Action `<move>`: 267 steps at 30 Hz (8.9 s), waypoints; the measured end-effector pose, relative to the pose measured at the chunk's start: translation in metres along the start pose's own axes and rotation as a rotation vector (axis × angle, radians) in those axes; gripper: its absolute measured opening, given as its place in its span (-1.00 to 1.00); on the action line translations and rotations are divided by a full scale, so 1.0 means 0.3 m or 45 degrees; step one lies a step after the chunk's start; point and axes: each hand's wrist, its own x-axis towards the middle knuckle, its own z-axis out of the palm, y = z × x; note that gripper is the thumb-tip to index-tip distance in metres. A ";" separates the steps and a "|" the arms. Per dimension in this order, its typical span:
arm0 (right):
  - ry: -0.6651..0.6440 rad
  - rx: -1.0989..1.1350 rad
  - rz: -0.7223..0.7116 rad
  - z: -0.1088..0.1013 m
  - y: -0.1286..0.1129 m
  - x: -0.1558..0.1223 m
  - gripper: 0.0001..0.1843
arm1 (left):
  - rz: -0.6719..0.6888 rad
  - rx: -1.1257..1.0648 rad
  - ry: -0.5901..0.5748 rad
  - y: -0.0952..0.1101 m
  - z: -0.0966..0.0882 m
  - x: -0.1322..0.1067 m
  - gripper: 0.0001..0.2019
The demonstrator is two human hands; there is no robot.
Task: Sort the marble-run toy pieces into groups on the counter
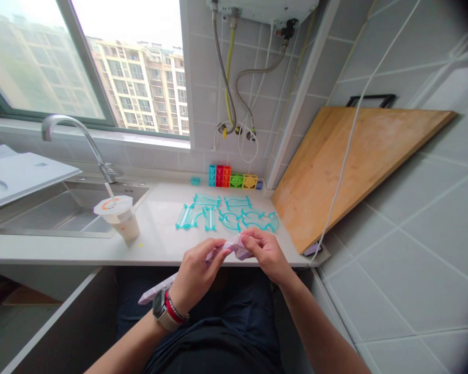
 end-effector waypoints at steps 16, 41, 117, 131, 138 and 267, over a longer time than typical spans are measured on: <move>0.098 0.102 -0.006 0.031 0.030 0.000 -0.59 | 0.117 0.153 -0.010 0.021 -0.018 0.012 -0.80; 0.149 0.133 0.075 0.045 0.099 0.012 -0.58 | 0.203 0.419 -0.123 -0.045 -0.005 0.020 -0.80; -0.182 -0.730 -0.420 -0.071 0.014 0.022 -0.60 | -0.683 -0.921 -0.626 -0.091 -0.003 0.089 -0.55; 0.053 -0.642 -0.520 -0.026 0.049 0.011 -0.61 | -0.728 -1.236 -0.453 -0.024 -0.024 0.074 -0.64; 0.269 -0.314 -0.547 0.041 0.071 -0.050 -0.53 | -0.462 -1.090 -0.320 0.050 -0.029 0.030 -0.56; 0.127 0.273 -0.377 0.088 0.040 -0.040 -0.70 | -0.080 -0.468 -0.302 0.071 -0.097 0.006 -0.78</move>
